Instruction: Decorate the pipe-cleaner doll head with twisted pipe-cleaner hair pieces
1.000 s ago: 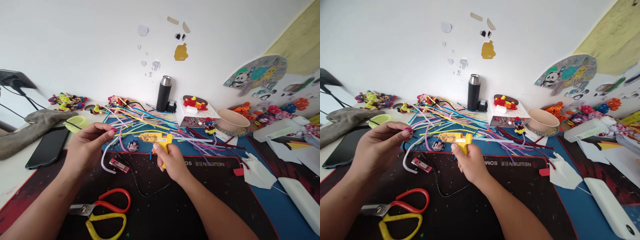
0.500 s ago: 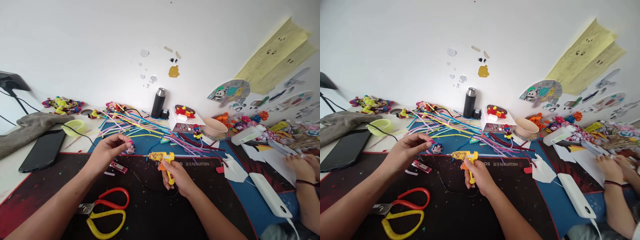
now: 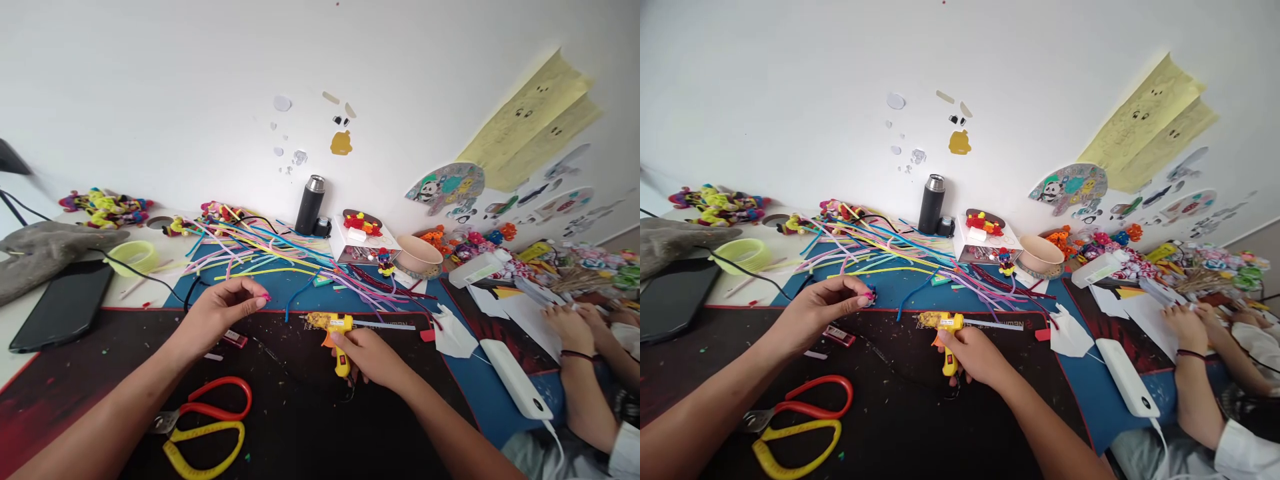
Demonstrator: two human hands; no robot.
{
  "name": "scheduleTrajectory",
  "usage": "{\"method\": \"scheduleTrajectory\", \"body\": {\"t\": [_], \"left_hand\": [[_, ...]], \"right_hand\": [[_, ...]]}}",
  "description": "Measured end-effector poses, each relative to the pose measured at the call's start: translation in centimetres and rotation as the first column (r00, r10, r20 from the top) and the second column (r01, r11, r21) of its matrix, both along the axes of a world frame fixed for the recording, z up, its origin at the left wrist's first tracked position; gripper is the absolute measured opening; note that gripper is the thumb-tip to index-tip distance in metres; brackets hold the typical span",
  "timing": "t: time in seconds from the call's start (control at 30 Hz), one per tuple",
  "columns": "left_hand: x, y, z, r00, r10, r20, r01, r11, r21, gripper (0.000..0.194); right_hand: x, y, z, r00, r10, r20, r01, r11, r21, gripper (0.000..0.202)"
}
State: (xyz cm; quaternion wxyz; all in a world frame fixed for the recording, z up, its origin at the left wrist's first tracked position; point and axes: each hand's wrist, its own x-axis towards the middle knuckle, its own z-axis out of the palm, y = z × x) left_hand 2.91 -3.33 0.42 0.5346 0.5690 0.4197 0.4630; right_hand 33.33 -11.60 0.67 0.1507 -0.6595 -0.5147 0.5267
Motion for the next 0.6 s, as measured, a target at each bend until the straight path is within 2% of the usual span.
{"method": "scheduleTrajectory", "body": {"t": [0.1, 0.17, 0.23, 0.33, 0.47, 0.6], "left_hand": [[-0.2, 0.1, -0.6, 1.0, -0.008, 0.016, 0.008, 1.0, -0.002, 0.032], [-0.3, 0.1, -1.0, 0.999, -0.018, 0.034, 0.018, 1.0, -0.009, 0.031], [-0.3, 0.1, -1.2, 0.998, -0.041, 0.057, 0.043, 0.999, -0.022, 0.029], [-0.4, 0.0, -1.2, 0.992, -0.095, 0.088, 0.098, 0.995, -0.03, 0.027], [-0.5, -0.3, -0.9, 0.979, -0.17, 0.116, 0.173, 0.985, -0.015, 0.024], [-0.7, -0.3, -0.8, 0.954, -0.269, 0.133, 0.272, 0.962, -0.006, 0.019]], "right_hand": [[0.6, -0.6, 1.0, 0.981, 0.063, 0.186, -0.084, 0.991, 0.106, 0.054], [0.7, -1.0, 1.0, 0.981, 0.044, 0.189, -0.08, 0.979, 0.187, 0.051], [0.5, -0.9, 0.6, 0.997, 0.042, 0.071, -0.056, 0.973, 0.222, 0.047], [-1.1, 0.1, -0.4, 0.966, 0.084, -0.244, -0.04, 0.983, 0.178, 0.044], [-4.7, 2.4, -1.2, 0.795, 0.05, -0.605, -0.009, 0.997, 0.071, 0.04], [-7.7, 4.0, -0.8, 0.632, 0.025, -0.775, -0.041, 0.999, -0.002, 0.036]]}}
